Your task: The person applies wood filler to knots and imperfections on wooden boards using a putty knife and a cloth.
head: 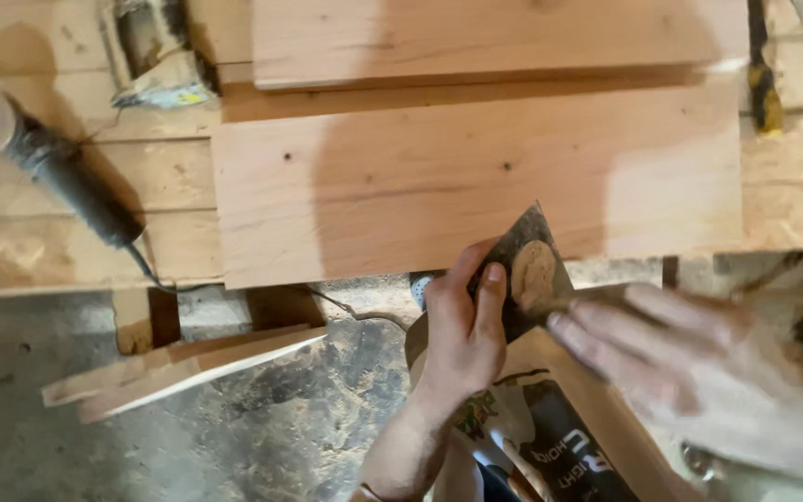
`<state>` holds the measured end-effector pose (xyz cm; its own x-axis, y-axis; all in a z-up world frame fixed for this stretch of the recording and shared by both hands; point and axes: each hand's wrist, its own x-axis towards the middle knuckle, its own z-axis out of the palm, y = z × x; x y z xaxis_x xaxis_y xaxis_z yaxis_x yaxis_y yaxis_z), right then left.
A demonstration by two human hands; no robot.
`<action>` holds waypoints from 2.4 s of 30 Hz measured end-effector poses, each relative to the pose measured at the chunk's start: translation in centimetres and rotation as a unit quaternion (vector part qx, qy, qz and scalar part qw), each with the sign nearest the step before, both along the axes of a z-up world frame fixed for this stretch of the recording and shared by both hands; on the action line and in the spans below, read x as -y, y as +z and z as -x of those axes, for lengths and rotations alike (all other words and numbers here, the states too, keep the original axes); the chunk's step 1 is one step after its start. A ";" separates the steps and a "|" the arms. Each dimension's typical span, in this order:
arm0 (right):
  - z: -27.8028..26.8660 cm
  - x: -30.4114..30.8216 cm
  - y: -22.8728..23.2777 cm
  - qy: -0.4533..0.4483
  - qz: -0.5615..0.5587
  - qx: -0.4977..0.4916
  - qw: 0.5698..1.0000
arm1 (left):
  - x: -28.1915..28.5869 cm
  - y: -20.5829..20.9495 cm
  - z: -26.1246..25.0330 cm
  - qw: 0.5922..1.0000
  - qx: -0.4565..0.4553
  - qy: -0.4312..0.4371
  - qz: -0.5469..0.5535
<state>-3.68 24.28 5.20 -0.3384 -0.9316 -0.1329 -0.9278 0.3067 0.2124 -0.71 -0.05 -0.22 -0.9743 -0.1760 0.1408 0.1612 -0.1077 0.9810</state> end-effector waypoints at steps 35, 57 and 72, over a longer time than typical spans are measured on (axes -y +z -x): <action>2.8 -7.8 3.0 -0.042 0.017 0.014 0.999 | -6.6 3.0 4.3 0.996 -0.012 -0.068 0.060; 1.9 -8.4 3.5 0.008 -0.039 0.041 0.998 | -6.8 3.6 2.0 0.999 -0.035 -0.024 -0.007; 2.8 -8.4 2.5 -0.012 -0.043 0.020 0.999 | -6.6 2.9 1.7 0.996 0.065 0.001 0.056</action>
<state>-6.49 32.72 7.70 -0.3539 -0.9078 -0.2252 -0.9284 0.3117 0.2023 -2.37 6.53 2.70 -0.9851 -0.1689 0.0325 0.0322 0.0047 0.9995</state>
